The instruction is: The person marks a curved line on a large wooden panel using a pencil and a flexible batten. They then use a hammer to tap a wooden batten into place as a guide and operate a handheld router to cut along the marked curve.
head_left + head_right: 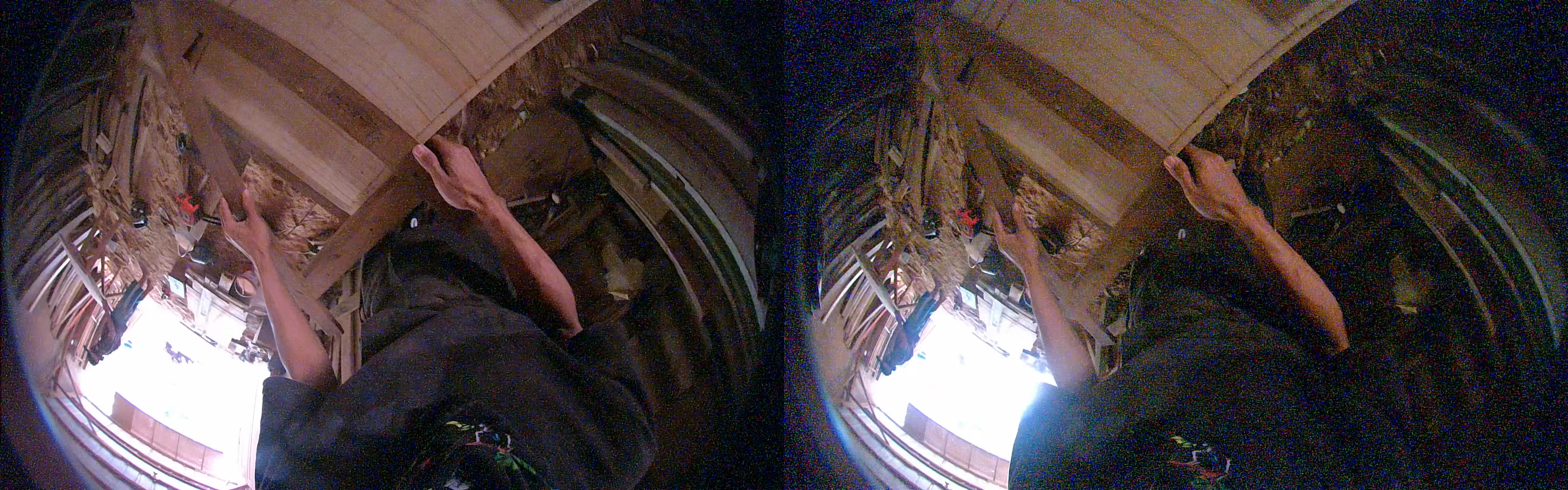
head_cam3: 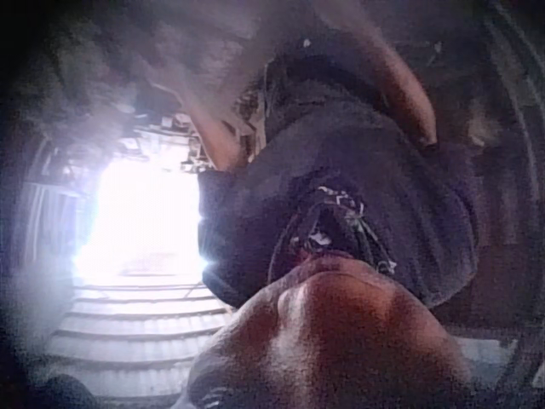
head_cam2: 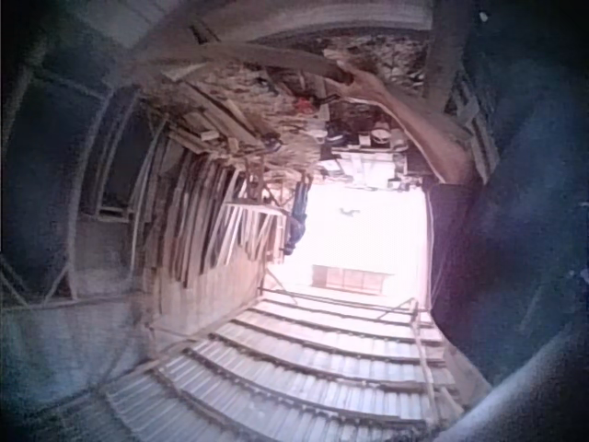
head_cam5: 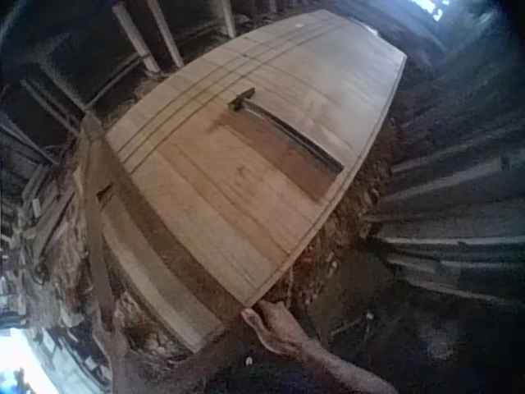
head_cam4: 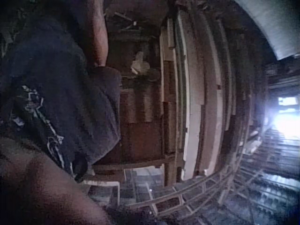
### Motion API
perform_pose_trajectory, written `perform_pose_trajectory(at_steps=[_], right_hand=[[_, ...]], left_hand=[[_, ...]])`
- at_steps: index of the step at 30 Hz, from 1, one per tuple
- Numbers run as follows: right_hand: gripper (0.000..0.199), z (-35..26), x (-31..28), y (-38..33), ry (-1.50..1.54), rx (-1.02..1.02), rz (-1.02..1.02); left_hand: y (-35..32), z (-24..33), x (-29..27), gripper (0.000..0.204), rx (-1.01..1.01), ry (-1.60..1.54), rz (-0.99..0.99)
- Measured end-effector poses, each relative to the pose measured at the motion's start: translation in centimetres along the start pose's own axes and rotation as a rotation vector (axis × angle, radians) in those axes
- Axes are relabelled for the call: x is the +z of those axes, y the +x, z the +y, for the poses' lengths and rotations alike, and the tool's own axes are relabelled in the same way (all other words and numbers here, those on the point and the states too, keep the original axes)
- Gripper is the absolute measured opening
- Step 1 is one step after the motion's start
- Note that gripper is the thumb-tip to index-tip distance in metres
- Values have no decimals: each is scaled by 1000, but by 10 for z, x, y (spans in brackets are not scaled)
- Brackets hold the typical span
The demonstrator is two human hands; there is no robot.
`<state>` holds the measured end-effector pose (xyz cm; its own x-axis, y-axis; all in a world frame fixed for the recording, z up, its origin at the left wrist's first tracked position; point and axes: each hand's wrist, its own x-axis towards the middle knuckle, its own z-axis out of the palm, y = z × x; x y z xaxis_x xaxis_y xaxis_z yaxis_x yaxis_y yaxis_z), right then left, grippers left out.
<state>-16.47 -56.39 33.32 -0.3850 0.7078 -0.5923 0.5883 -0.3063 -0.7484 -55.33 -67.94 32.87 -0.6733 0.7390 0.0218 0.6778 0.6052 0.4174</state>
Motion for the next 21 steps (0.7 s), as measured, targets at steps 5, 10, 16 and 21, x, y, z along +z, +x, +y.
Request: perform_pose_trajectory(at_steps=[5, 10, 16, 21], right_hand=[[55, 4, 3, 0, 62, -26, 24], [57, 3, 3, -3, 118, -83, 77], [55, 7, 7, -2, 95, -89, 46], [55, 1, 5, -4, 138, -117, 70]], left_hand=[[-1, 9, -3, 77, 0, 16, 5], [-3, 18, -7, 77, 35, -47, 2], [-3, 4, -6, 70, -23, 38, 14], [-3, -1, -8, 70, -10, 23, -13]])
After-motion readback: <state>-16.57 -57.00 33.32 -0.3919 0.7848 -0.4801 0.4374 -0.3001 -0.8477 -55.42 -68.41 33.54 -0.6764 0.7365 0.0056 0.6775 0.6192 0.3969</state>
